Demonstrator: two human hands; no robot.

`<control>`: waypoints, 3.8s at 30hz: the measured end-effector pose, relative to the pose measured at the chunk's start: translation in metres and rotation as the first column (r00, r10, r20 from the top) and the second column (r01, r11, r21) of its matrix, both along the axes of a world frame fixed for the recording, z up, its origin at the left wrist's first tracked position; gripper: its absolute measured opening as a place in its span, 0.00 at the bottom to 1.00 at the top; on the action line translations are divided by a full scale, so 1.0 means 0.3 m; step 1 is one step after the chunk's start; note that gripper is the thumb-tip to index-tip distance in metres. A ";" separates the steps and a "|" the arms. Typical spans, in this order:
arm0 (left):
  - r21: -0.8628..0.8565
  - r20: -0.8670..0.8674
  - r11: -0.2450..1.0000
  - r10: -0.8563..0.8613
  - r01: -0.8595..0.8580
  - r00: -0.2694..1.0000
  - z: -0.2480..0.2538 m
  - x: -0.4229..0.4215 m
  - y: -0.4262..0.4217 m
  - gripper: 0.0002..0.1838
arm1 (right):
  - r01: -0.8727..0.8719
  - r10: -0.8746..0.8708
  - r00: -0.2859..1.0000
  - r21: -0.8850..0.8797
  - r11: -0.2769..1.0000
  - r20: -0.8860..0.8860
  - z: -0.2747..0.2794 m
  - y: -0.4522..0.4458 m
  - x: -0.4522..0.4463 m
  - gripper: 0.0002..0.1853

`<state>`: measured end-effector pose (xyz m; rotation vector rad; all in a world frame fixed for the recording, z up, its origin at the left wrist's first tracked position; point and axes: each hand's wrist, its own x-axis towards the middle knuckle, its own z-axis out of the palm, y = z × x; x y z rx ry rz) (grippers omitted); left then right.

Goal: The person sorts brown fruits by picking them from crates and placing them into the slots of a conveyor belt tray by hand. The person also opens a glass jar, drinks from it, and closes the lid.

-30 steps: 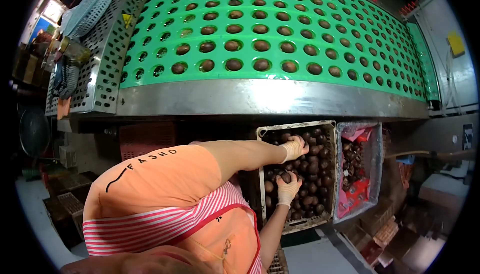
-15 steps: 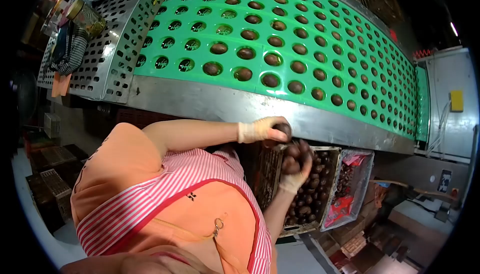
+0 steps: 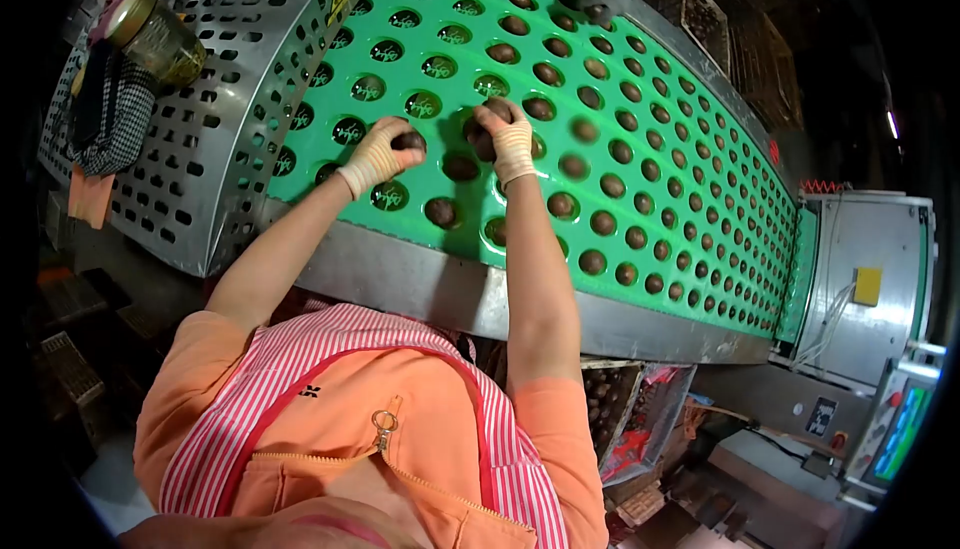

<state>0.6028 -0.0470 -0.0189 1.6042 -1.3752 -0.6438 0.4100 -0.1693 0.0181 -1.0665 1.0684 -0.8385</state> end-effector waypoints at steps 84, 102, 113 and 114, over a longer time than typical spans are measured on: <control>0.573 0.334 0.183 -0.942 0.799 -0.024 0.158 -1.463 0.661 0.48 | 0.630 -0.321 0.200 -0.129 0.766 -0.926 -0.036 1.846 -1.200 0.44; 0.746 0.147 0.218 -0.976 0.630 0.163 0.062 -1.598 0.738 0.36 | 0.389 0.031 0.064 0.054 0.920 -0.997 -0.062 1.329 -1.450 0.34; 0.678 0.284 0.160 -0.957 0.718 -0.055 0.043 -1.550 0.782 0.34 | 0.342 0.095 0.185 0.154 0.927 -0.978 -0.100 1.337 -1.455 0.32; 0.686 0.247 0.170 -0.969 0.707 -0.007 0.042 -1.551 0.788 0.31 | 0.328 0.054 0.193 0.116 0.938 -0.980 -0.125 1.361 -1.448 0.30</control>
